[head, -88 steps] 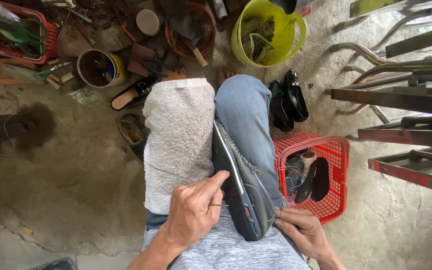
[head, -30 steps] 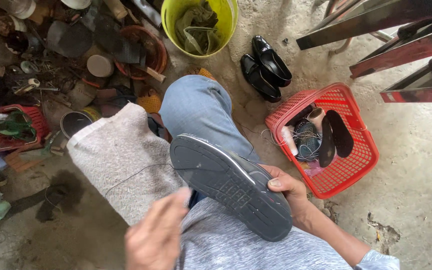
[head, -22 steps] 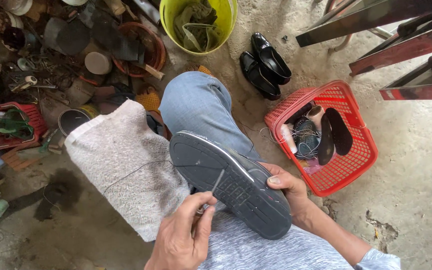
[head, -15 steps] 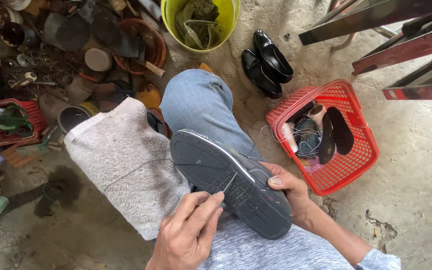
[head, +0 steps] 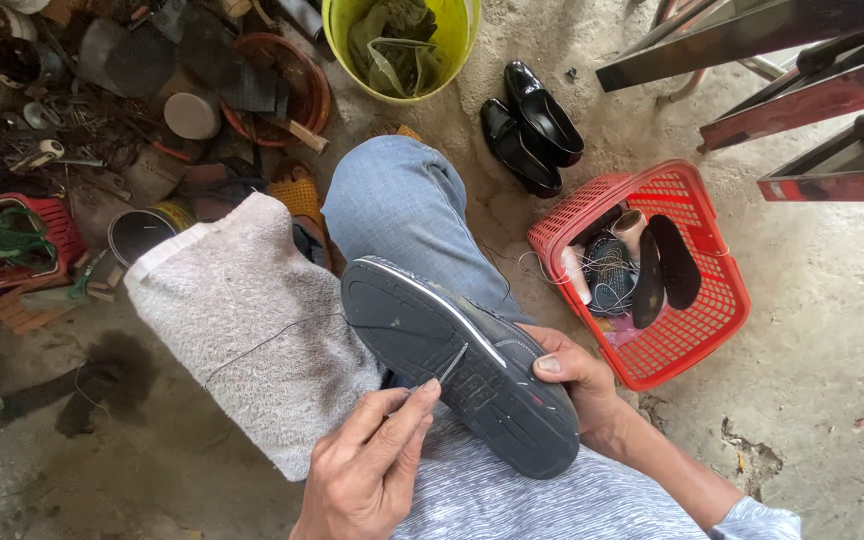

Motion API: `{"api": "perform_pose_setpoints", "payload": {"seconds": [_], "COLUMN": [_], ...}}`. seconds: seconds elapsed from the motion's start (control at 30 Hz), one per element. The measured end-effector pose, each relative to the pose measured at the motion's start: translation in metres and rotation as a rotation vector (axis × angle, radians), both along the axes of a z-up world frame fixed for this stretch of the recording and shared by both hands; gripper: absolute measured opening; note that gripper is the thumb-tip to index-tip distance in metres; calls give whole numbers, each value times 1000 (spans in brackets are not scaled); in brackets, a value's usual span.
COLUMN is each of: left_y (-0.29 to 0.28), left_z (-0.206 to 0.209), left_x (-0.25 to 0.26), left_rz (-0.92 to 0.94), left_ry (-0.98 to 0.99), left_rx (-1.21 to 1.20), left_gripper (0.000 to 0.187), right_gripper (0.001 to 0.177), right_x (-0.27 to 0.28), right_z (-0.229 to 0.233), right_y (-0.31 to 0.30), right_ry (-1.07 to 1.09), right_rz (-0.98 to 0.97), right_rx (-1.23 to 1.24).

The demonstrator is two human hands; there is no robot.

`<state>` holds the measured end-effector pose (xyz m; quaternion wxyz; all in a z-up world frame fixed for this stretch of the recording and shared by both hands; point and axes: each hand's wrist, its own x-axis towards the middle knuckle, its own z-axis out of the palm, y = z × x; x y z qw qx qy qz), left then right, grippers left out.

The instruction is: Hand-stitching the sole of a shoe using a needle and thread

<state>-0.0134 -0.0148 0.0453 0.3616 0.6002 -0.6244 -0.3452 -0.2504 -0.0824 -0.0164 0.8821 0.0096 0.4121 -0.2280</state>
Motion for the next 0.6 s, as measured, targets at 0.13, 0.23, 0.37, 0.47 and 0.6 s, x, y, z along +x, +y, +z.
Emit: {"api": "perform_pose_setpoints", "payload": {"seconds": [0.13,0.23,0.37,0.47,0.6], "left_y": [4,11,19,29,29], "left_z": [-1,-3,-6,-13,-24], "left_x": [4,13,37,48,52], "left_rz": [18,33,56,74,11], "left_ry": [1,-18,67,45,-122], "left_rx": [20,54,250,293,267], "left_gripper": [28,29,36,42,46], "right_gripper": [56,61,56,45,34], "right_x": [4,10,33,53,70], "right_z": [2,3,6,21,44], "right_y": [-5,-9,-25,-34,-42], "right_ry": [0,15,133,197,259], "right_rz": [58,150,417,630,771], "right_rx": [-75,-185,-460,-659,-1009]}}
